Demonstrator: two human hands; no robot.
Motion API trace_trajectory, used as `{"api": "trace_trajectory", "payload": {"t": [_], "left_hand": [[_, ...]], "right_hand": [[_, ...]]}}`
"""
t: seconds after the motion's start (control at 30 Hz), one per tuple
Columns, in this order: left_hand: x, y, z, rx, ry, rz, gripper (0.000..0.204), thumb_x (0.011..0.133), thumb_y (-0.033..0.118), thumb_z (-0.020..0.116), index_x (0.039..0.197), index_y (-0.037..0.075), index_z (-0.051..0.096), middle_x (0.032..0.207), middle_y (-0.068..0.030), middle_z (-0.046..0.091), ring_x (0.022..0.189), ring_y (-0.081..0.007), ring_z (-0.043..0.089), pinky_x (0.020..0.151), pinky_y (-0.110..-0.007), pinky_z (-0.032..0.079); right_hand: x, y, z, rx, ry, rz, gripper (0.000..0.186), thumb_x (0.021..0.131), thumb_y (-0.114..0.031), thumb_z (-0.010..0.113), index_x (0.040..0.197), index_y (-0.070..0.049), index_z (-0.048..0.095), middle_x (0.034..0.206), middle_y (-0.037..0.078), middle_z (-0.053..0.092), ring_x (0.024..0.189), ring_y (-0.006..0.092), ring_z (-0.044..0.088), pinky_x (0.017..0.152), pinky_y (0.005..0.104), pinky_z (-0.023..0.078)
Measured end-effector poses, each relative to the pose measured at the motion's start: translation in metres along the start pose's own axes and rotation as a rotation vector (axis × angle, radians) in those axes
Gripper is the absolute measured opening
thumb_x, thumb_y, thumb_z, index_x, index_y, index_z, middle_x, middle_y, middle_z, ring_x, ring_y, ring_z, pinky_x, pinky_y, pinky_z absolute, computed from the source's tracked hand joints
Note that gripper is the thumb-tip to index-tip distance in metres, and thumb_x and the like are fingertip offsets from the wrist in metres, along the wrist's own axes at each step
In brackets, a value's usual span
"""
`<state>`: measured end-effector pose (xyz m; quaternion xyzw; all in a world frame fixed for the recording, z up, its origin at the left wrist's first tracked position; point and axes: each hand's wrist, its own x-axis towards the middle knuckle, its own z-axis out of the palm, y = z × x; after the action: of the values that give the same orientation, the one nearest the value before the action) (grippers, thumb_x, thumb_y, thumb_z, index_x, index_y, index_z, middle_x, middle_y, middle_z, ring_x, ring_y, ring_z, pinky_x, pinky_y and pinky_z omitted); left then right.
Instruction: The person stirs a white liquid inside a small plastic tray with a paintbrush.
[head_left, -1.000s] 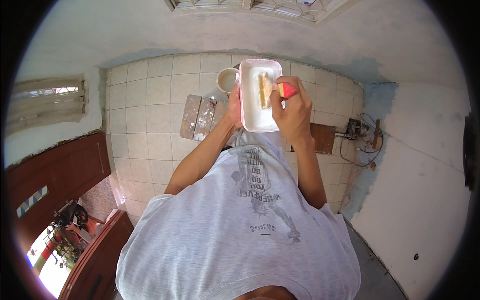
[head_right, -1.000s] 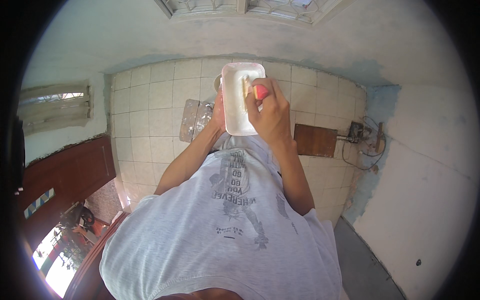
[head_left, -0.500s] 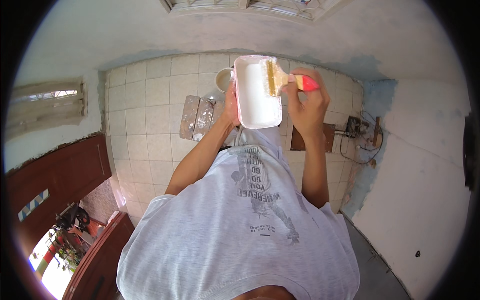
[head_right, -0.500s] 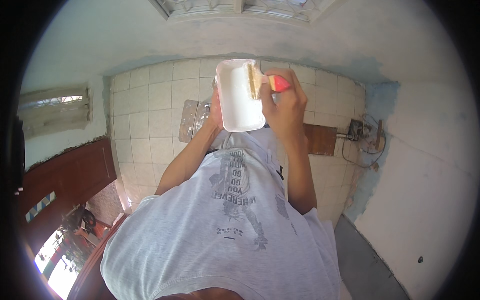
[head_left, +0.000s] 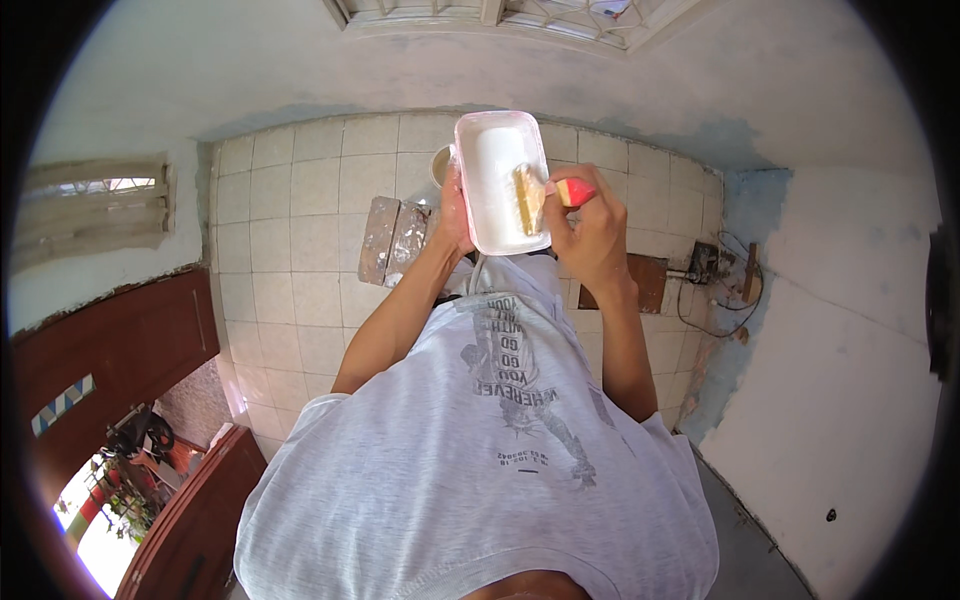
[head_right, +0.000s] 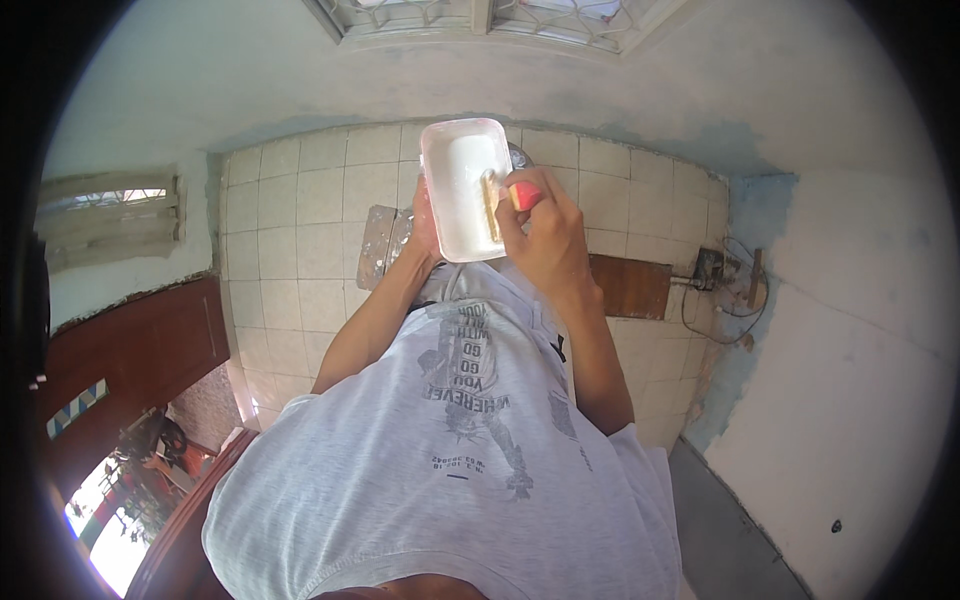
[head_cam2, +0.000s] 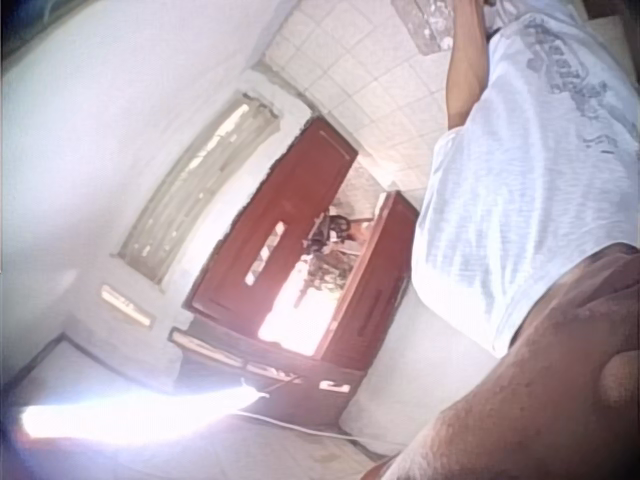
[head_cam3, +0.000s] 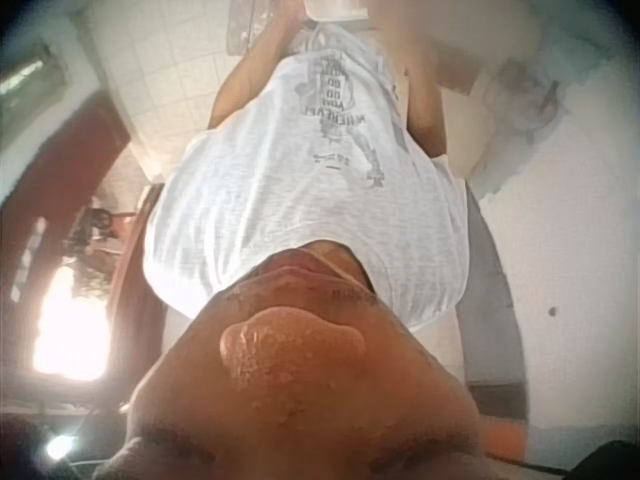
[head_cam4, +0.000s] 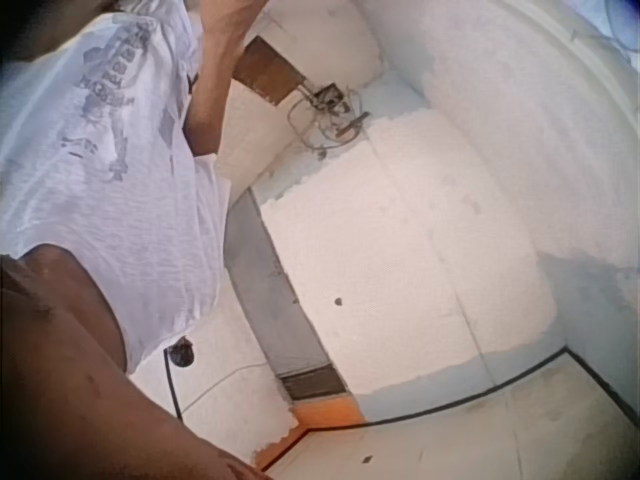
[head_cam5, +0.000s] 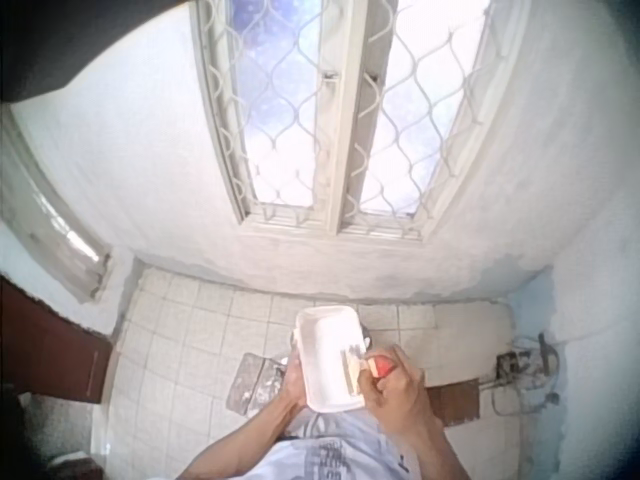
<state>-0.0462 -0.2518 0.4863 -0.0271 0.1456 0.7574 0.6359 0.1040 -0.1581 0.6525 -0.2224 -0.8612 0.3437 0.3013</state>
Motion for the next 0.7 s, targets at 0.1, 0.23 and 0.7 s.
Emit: {"api": "trace_trajectory", "payload": {"t": [0.1,0.23,0.7], "left_hand": [[0.000,-0.002,0.007,0.073,0.071,0.000,0.074,0.110,0.063,0.031,0.153,0.005,0.051,0.145,-0.0167,0.064,0.125,-0.0309,0.069,0.108,-0.048,0.057],[0.003,-0.006,0.014,0.029,0.102,0.001,0.074,0.110,0.063,0.031,0.152,0.006,0.052,0.144,-0.0157,0.065,0.126,-0.0304,0.068,0.108,-0.047,0.057],[-0.002,0.000,0.008,0.058,0.048,-0.013,0.078,0.110,0.065,0.029,0.157,0.006,0.047,0.151,-0.0174,0.059,0.133,-0.0319,0.064,0.112,-0.051,0.055]], "right_hand": [[0.012,0.004,0.004,-0.018,0.098,-0.052,0.009,0.094,0.000,0.069,0.101,0.000,0.064,0.095,0.014,0.066,0.068,0.0260,0.068,0.062,0.0379,0.055],[0.021,0.004,0.024,-0.020,0.166,-0.083,0.009,0.094,0.001,0.068,0.101,0.000,0.064,0.093,0.015,0.065,0.067,0.0262,0.067,0.062,0.0383,0.055],[0.022,-0.028,-0.015,-0.016,0.149,-0.029,0.010,0.090,0.004,0.069,0.098,0.000,0.065,0.090,0.013,0.066,0.076,0.0314,0.069,0.067,0.0406,0.055]]}}
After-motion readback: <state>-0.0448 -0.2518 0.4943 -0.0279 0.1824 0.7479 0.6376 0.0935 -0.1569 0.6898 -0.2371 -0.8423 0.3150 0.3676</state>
